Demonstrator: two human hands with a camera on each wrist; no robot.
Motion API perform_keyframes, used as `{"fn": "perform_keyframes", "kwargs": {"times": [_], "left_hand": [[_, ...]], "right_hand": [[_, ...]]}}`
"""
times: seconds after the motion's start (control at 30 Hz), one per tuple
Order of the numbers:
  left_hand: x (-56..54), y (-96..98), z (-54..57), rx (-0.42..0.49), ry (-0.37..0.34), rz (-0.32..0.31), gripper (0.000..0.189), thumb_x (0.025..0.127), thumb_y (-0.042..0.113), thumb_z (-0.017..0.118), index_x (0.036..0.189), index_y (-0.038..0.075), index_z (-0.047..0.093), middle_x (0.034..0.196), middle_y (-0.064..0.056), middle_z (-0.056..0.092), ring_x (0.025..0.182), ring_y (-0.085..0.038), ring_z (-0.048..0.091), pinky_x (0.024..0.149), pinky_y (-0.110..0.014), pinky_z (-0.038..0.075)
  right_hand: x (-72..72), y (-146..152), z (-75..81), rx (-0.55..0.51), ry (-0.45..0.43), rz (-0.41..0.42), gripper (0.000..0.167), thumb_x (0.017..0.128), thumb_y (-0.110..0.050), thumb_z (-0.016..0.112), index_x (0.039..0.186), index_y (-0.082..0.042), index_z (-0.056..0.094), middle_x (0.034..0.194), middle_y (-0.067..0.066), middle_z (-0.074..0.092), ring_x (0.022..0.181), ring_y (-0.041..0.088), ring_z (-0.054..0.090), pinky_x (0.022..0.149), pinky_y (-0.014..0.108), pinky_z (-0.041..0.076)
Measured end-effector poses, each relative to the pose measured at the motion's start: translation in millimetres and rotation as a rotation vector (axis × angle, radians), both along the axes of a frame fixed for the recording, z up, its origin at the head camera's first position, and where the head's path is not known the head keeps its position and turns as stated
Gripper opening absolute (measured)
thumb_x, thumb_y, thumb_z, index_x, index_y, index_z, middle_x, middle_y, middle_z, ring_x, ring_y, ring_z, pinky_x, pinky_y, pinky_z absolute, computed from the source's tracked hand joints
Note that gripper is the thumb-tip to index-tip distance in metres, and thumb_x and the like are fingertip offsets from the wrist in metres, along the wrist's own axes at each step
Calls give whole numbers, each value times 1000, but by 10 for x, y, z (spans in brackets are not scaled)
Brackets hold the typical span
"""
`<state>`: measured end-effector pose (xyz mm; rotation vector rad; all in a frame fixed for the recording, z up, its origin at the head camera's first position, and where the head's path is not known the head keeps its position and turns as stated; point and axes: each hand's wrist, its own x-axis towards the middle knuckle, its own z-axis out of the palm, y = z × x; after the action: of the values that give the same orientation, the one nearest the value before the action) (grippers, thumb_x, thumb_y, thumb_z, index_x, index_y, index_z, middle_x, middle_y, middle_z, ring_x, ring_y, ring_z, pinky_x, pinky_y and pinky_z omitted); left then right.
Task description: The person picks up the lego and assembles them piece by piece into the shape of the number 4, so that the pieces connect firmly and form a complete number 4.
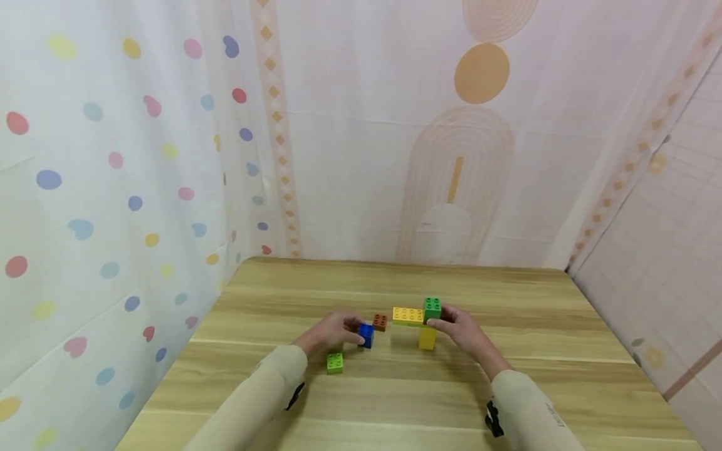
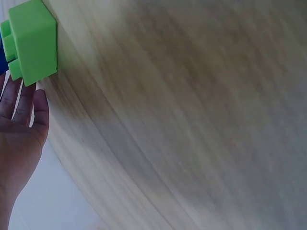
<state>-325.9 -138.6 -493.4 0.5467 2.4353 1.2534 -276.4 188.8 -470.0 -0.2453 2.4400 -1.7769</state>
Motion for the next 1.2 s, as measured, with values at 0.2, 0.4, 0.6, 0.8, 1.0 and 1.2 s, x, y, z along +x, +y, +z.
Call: {"fn": "perform_keyframes", "kwargs": {"times": [0.2, 0.4, 0.6, 0.8, 1.0, 1.2], "left_hand": [[-5, -49, 42, -10, 30, 1, 35, 87, 22, 78, 119, 10, 68, 111, -2, 66, 103, -19, 61, 93, -44, 48], [-2, -101, 116, 25, 28, 56, 35, 88, 24, 77, 118, 9, 68, 110, -3, 66, 103, -19, 61, 94, -45, 48], [-21, -82, 220, 76, 69, 97, 36, 87, 22, 78, 119, 6, 68, 106, -4, 67, 97, -18, 63, 86, -40, 52], [-37, -48, 347, 133, 80, 112, 35, 89, 21, 77, 120, 7, 67, 106, -5, 68, 97, -19, 64, 87, -43, 53], [-61, 6, 433, 152, 98, 117, 34, 90, 23, 76, 117, 6, 68, 104, -5, 68, 95, -19, 64, 87, -42, 52], [-90, 104, 558, 195, 119, 124, 35, 89, 26, 77, 117, 6, 69, 103, -4, 69, 96, -19, 64, 88, -44, 51]], "right_hand": [[-16, 7, -14, 19, -9, -10, 48, 94, -27, 70, 136, -7, 59, 118, 6, 66, 108, 20, 59, 100, 49, 45], [-11, -9, 4, 38, -6, -21, 49, 93, -28, 72, 136, -8, 60, 117, 5, 67, 107, 20, 60, 98, 47, 46], [-6, -8, -1, 38, -10, -24, 49, 93, -26, 72, 136, -9, 59, 118, 5, 66, 107, 20, 60, 98, 47, 46], [-4, -7, 8, 50, 6, -30, 48, 93, -26, 71, 136, -8, 59, 119, 5, 66, 108, 20, 60, 97, 46, 47], [1, -12, 16, 52, 5, -37, 47, 93, -25, 71, 136, -7, 59, 119, 6, 66, 108, 21, 60, 96, 44, 48], [-6, -21, 2, 57, 5, -32, 45, 93, -25, 71, 133, -7, 61, 117, 5, 67, 106, 20, 61, 95, 43, 48]]}}
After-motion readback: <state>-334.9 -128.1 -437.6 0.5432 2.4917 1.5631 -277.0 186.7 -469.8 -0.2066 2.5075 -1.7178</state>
